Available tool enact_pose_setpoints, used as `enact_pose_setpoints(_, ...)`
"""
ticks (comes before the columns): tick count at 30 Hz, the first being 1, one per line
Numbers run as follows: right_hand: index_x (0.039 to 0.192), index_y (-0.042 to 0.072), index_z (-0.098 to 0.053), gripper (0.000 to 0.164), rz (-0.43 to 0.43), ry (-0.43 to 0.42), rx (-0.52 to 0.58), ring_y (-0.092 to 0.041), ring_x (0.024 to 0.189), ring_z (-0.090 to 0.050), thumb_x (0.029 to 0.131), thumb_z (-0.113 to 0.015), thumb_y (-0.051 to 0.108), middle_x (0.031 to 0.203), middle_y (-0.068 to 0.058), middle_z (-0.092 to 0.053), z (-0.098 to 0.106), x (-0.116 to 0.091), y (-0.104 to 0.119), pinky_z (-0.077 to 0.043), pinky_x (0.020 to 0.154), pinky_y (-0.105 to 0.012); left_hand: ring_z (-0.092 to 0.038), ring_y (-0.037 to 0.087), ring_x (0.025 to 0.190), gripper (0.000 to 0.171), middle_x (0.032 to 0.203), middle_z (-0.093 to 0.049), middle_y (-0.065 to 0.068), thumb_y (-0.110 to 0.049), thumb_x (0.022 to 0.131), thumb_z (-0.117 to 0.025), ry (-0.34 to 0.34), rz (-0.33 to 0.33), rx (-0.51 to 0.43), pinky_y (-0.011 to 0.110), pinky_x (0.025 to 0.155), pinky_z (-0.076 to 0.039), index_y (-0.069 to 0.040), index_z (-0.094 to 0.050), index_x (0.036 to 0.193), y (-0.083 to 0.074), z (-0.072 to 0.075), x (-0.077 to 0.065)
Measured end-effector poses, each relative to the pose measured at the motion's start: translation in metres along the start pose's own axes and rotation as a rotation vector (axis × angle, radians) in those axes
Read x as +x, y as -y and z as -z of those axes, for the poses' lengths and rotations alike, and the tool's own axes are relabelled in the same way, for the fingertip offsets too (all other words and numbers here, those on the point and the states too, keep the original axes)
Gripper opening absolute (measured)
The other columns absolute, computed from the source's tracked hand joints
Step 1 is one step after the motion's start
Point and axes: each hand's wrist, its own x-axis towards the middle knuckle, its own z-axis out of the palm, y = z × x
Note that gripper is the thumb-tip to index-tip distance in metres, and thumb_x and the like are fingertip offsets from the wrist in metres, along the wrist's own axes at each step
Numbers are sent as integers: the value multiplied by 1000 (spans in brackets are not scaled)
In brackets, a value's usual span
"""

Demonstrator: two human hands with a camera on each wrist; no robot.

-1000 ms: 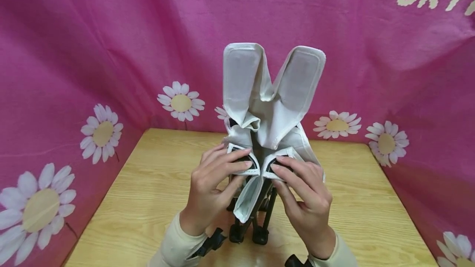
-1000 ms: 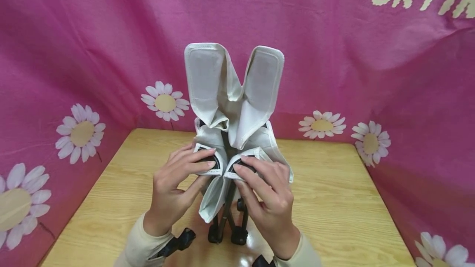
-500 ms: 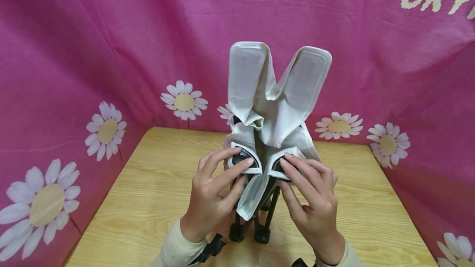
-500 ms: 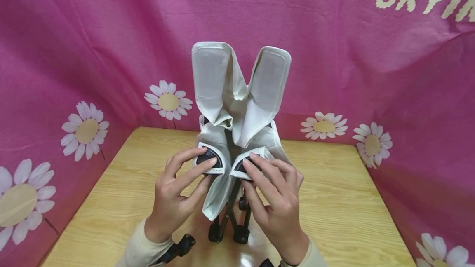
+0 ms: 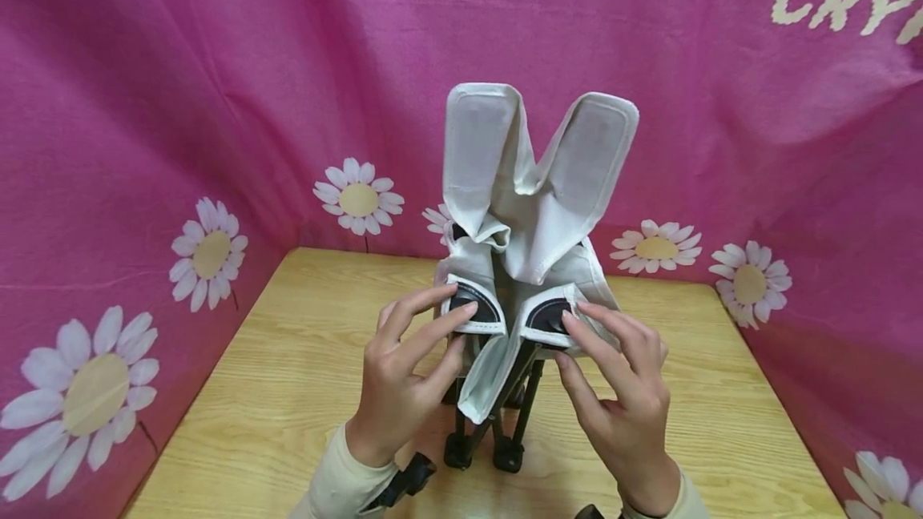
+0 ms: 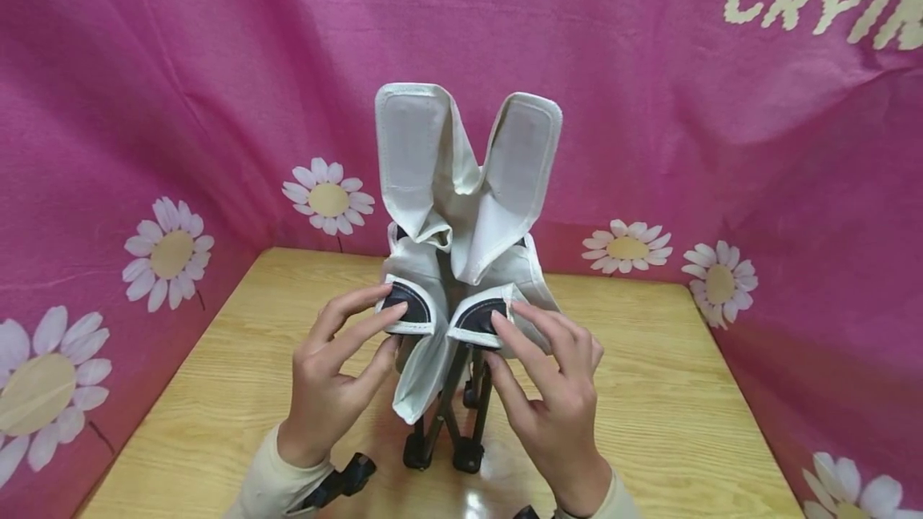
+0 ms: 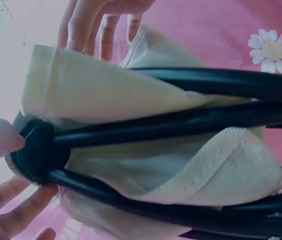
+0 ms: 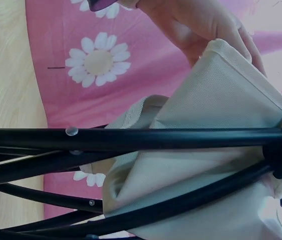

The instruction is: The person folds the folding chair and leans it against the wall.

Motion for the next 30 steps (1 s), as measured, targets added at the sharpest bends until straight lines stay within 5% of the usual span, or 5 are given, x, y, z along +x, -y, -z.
enact_pose_setpoints(12, 101, -2, -74, 31, -79, -15, -31, -33, 100, -55, 88, -71, 26, 102, -21, -67, 11, -6, -4, -33, 91, -30, -63, 27, 98, 30, 109, -65, 16, 2, 79, -69, -46, 49, 3, 27, 88, -48, -5, -73, 108, 10, 13, -4)
enact_pose_setpoints(21, 97, 0, -75, 27, -132, 11, -58, -29, 99, -54, 87, -72, 25, 101, -19, -68, 20, -21, -12, -35, 92, -28, -64, 26, 95, 27, 106, -66, 13, -1, 79, -67, -46, 97, 38, 24, 87, -49, -6, -74, 105, 17, 15, -20)
enact_pose_setpoints(30, 88, 0, -75, 18, -113, -21, -46, -32, 102, -56, 86, -72, 18, 101, -19, -67, 23, -33, -8, -37, 95, -29, -63, 25, 98, 30, 107, -66, 9, 2, 76, -72, 42, 153, 36, 28, 88, -47, -8, -74, 104, 22, 14, -40)
